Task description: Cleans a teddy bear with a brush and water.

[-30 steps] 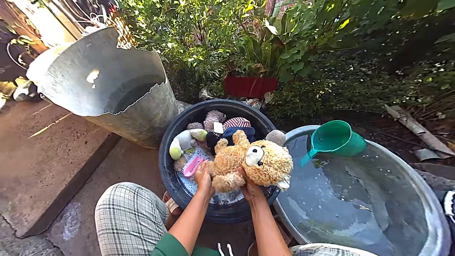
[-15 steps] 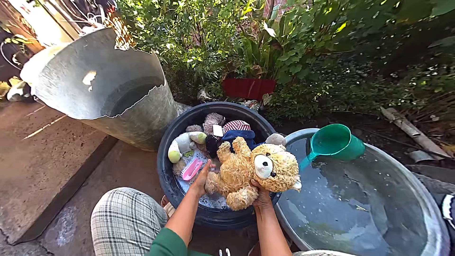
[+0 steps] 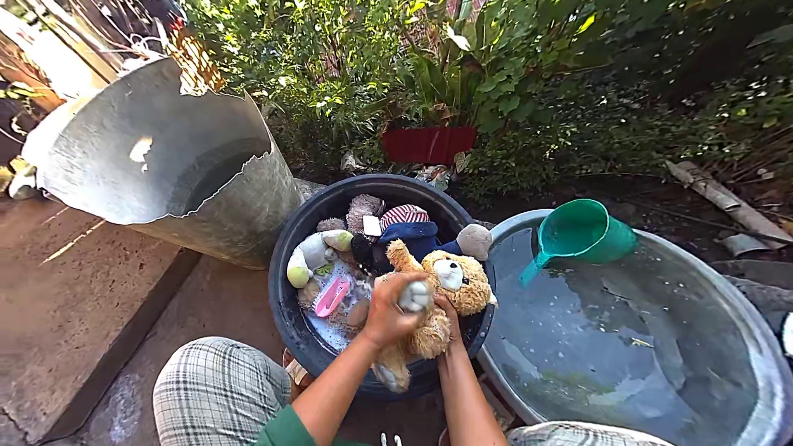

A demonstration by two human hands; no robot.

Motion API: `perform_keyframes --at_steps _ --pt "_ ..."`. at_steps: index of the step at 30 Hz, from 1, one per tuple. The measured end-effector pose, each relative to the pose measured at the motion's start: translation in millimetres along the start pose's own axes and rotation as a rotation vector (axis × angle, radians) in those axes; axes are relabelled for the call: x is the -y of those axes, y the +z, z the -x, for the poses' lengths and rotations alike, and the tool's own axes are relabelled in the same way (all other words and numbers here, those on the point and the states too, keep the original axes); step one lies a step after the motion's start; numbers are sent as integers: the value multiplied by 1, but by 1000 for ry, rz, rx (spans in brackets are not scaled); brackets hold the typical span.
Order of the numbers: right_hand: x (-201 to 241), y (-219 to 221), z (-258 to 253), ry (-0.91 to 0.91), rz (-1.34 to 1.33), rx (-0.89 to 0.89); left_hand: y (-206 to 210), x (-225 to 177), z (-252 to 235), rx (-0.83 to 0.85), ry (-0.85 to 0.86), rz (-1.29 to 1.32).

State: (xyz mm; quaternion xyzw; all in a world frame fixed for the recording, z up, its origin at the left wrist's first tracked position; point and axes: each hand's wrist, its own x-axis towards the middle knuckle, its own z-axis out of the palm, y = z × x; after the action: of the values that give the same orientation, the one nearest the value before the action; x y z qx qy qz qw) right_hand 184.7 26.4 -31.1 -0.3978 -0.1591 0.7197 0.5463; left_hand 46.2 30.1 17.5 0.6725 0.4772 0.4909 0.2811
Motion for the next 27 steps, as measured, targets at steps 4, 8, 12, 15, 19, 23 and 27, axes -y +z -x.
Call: perform_keyframes --at_steps 4,8,12,15,19,23,27 --pt "24 30 11 265 -52 -152 22 2 13 -24 149 -450" --pt "-14 -1 -2 19 73 63 28 19 15 -130 113 -527" --pt "-4 21 10 41 244 -76 24 20 13 -105 -185 -503" --pt "-26 8 3 -31 265 -58 13 20 -1 26 -582 -381" --pt "-5 28 24 68 231 -113 1 57 -19 -217 -1007 12" --pt "9 25 30 -11 179 5 -19 87 -13 -470 -1184 595" --pt "8 10 25 -70 151 -56 -53 101 -22 -59 -980 -1"
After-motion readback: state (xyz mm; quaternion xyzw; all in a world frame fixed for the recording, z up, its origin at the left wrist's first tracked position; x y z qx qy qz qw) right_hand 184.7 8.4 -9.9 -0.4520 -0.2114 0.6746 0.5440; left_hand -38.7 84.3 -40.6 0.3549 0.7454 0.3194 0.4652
